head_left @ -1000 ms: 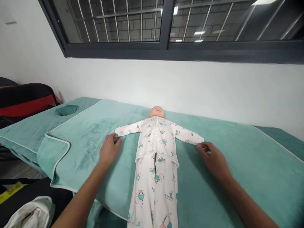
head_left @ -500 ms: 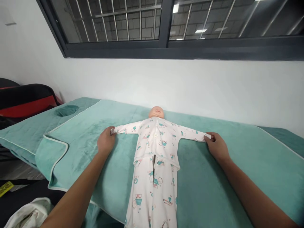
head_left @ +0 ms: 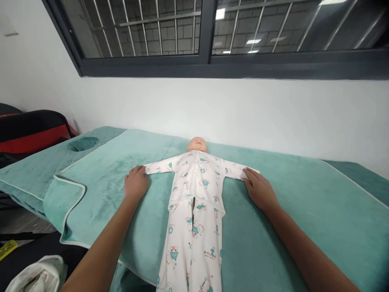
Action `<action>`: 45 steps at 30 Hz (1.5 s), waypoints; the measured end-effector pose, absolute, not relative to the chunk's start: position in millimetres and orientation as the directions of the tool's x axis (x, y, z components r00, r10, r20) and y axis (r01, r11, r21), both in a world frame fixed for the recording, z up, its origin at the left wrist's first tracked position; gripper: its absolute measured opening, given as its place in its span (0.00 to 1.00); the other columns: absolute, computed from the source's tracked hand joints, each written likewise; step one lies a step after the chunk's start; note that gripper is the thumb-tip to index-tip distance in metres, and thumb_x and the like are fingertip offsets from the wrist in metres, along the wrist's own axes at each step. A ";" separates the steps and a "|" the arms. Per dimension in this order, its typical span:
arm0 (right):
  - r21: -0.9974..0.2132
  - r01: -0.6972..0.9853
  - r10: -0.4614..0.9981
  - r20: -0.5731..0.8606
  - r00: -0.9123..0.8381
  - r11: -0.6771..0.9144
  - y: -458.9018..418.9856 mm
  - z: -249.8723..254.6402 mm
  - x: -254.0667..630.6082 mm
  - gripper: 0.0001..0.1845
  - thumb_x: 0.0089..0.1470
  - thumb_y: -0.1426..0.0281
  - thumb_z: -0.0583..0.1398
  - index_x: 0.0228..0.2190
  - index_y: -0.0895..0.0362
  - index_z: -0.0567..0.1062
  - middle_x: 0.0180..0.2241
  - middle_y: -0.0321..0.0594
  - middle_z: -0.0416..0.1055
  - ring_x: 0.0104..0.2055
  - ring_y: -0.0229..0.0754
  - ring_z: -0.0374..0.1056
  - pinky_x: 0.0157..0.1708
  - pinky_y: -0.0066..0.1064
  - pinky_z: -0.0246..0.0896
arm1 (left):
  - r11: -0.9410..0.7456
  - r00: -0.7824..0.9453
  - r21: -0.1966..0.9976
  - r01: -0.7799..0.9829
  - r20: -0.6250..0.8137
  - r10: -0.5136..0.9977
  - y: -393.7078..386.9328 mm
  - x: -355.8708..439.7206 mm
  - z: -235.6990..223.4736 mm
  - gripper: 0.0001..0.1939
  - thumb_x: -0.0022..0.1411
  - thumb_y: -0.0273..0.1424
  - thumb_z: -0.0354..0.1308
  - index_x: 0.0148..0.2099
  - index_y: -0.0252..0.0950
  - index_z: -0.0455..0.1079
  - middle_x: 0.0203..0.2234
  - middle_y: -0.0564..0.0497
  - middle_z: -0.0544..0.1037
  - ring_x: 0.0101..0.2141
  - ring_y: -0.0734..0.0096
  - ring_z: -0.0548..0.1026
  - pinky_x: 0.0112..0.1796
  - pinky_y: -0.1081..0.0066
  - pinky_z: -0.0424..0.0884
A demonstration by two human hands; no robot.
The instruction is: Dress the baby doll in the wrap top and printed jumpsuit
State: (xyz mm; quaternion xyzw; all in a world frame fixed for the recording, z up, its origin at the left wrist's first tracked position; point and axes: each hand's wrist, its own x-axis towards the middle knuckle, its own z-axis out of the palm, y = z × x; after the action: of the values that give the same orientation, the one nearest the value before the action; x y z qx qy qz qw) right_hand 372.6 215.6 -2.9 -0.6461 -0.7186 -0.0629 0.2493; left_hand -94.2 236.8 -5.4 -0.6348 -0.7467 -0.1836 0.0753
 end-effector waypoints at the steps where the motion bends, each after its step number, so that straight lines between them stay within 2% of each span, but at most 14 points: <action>1: -0.251 0.957 0.918 0.394 -0.039 0.148 216.3 -3.5 372.6 0.25 0.62 0.63 0.47 0.55 0.59 0.68 0.59 0.49 0.64 0.60 0.52 0.59 0.59 0.45 0.54 | 0.137 -0.198 0.195 0.971 0.343 0.918 237.6 -95.2 -5.6 0.23 0.62 0.25 0.43 0.56 0.36 0.69 0.54 0.40 0.71 0.53 0.50 0.66 0.48 0.53 0.65; 3: -0.283 0.952 0.928 0.372 -0.002 0.116 215.9 -3.0 372.9 0.26 0.62 0.60 0.47 0.55 0.60 0.68 0.58 0.50 0.65 0.60 0.53 0.60 0.59 0.45 0.55 | 0.131 -0.209 0.229 0.965 0.362 0.908 237.9 -97.0 -5.4 0.22 0.62 0.25 0.44 0.55 0.35 0.70 0.53 0.39 0.71 0.53 0.49 0.66 0.49 0.53 0.65; 5: -0.301 0.945 0.888 0.459 0.022 0.132 211.6 0.5 369.5 0.26 0.62 0.60 0.48 0.53 0.60 0.70 0.58 0.52 0.64 0.60 0.53 0.59 0.59 0.46 0.53 | 0.107 -0.217 0.269 0.957 0.423 0.880 235.5 -96.7 -3.9 0.23 0.60 0.25 0.45 0.55 0.33 0.69 0.53 0.39 0.71 0.54 0.50 0.66 0.51 0.55 0.64; 8: -0.418 0.889 0.847 0.527 0.072 0.185 200.0 8.2 348.4 0.22 0.61 0.58 0.49 0.44 0.58 0.75 0.49 0.51 0.72 0.53 0.52 0.66 0.55 0.44 0.57 | 0.039 -0.243 0.379 0.925 0.507 0.827 225.9 -86.3 0.4 0.22 0.62 0.27 0.44 0.56 0.31 0.69 0.52 0.39 0.72 0.53 0.54 0.67 0.54 0.60 0.62; 10: -0.612 0.775 0.918 0.381 0.111 0.160 193.6 11.9 324.2 0.23 0.60 0.54 0.49 0.36 0.56 0.76 0.37 0.46 0.76 0.40 0.49 0.71 0.44 0.41 0.64 | -0.024 -0.240 0.522 0.853 0.432 0.869 216.4 -70.6 4.7 0.21 0.65 0.33 0.43 0.54 0.33 0.70 0.49 0.42 0.75 0.51 0.57 0.70 0.53 0.62 0.64; 13: -0.852 0.523 0.994 0.058 0.091 0.002 192.0 14.7 284.8 0.29 0.57 0.47 0.48 0.26 0.56 0.75 0.26 0.41 0.75 0.28 0.46 0.69 0.31 0.37 0.63 | -0.109 -0.081 0.744 0.659 0.214 0.973 201.4 -39.8 12.7 0.23 0.66 0.42 0.45 0.53 0.37 0.70 0.48 0.47 0.77 0.48 0.59 0.73 0.50 0.63 0.67; 15: -0.888 0.456 0.996 -0.020 0.092 -0.060 194.7 16.7 264.6 0.30 0.55 0.44 0.49 0.23 0.55 0.73 0.26 0.41 0.74 0.30 0.48 0.69 0.32 0.36 0.62 | -0.119 0.023 0.843 0.524 0.126 0.992 193.9 -20.9 17.8 0.26 0.65 0.47 0.46 0.57 0.39 0.67 0.50 0.49 0.77 0.50 0.59 0.73 0.51 0.62 0.67; 19: -0.890 0.454 0.991 0.029 0.129 -0.033 198.2 21.3 246.6 0.29 0.54 0.44 0.50 0.24 0.55 0.72 0.29 0.39 0.74 0.35 0.48 0.67 0.37 0.37 0.60 | -0.042 0.077 0.962 0.270 0.022 0.997 190.9 2.9 24.4 0.30 0.62 0.49 0.51 0.60 0.38 0.65 0.56 0.46 0.72 0.54 0.59 0.71 0.54 0.63 0.66; 23: -0.944 0.329 0.984 0.071 0.165 0.013 197.8 21.5 245.5 0.26 0.54 0.45 0.52 0.30 0.55 0.73 0.34 0.38 0.75 0.39 0.48 0.67 0.40 0.37 0.61 | -0.062 0.048 0.993 0.101 0.057 0.997 202.1 18.3 29.3 0.28 0.61 0.46 0.55 0.59 0.38 0.66 0.57 0.46 0.71 0.55 0.58 0.71 0.54 0.63 0.66; 28: -0.996 0.023 0.986 0.085 0.144 0.083 203.0 14.3 248.1 0.26 0.55 0.50 0.56 0.49 0.50 0.72 0.54 0.38 0.70 0.55 0.50 0.65 0.53 0.40 0.60 | -0.094 0.033 0.995 -0.016 0.094 0.995 227.8 39.0 32.6 0.25 0.61 0.44 0.55 0.57 0.38 0.68 0.57 0.46 0.72 0.54 0.57 0.71 0.53 0.61 0.68; 32: -0.994 -0.076 0.995 0.066 0.077 0.072 206.5 10.1 249.1 0.28 0.54 0.52 0.59 0.53 0.49 0.70 0.56 0.38 0.69 0.56 0.50 0.66 0.53 0.42 0.62 | -0.086 0.031 0.994 -0.066 0.088 0.996 241.0 46.1 25.0 0.25 0.62 0.44 0.54 0.58 0.40 0.66 0.60 0.47 0.68 0.57 0.58 0.68 0.55 0.61 0.66; 35: -0.998 -0.023 0.996 0.061 0.063 0.063 206.5 11.4 249.8 0.29 0.54 0.50 0.58 0.53 0.51 0.70 0.54 0.39 0.71 0.54 0.51 0.67 0.50 0.42 0.65 | -0.079 -0.003 0.996 -0.027 0.079 0.997 240.6 45.9 19.2 0.26 0.63 0.45 0.53 0.60 0.41 0.65 0.61 0.47 0.66 0.59 0.58 0.66 0.57 0.60 0.63; 40: -0.976 0.218 0.976 0.071 0.207 0.024 203.6 10.3 268.7 0.28 0.52 0.49 0.56 0.48 0.55 0.72 0.49 0.45 0.74 0.50 0.52 0.70 0.48 0.43 0.66 | -0.052 -0.130 0.989 0.142 0.071 0.989 207.9 30.9 14.2 0.24 0.64 0.42 0.51 0.59 0.37 0.64 0.58 0.44 0.69 0.57 0.60 0.68 0.57 0.60 0.63; 45: -0.944 0.327 0.926 0.081 0.369 -0.048 204.4 -4.7 297.7 0.21 0.48 0.54 0.58 0.40 0.54 0.69 0.38 0.45 0.75 0.37 0.49 0.74 0.35 0.39 0.67 | -0.120 -0.315 0.849 0.514 0.318 0.894 117.8 -28.2 -14.5 0.19 0.65 0.40 0.49 0.55 0.40 0.65 0.56 0.44 0.69 0.58 0.61 0.65 0.60 0.57 0.59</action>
State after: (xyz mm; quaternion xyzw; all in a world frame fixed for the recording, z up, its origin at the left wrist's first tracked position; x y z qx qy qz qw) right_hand 297.7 204.4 -4.7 -0.6590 -0.4752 0.2994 0.5003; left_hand -28.2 117.8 -14.5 -0.5539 -0.6357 -0.5034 -0.1887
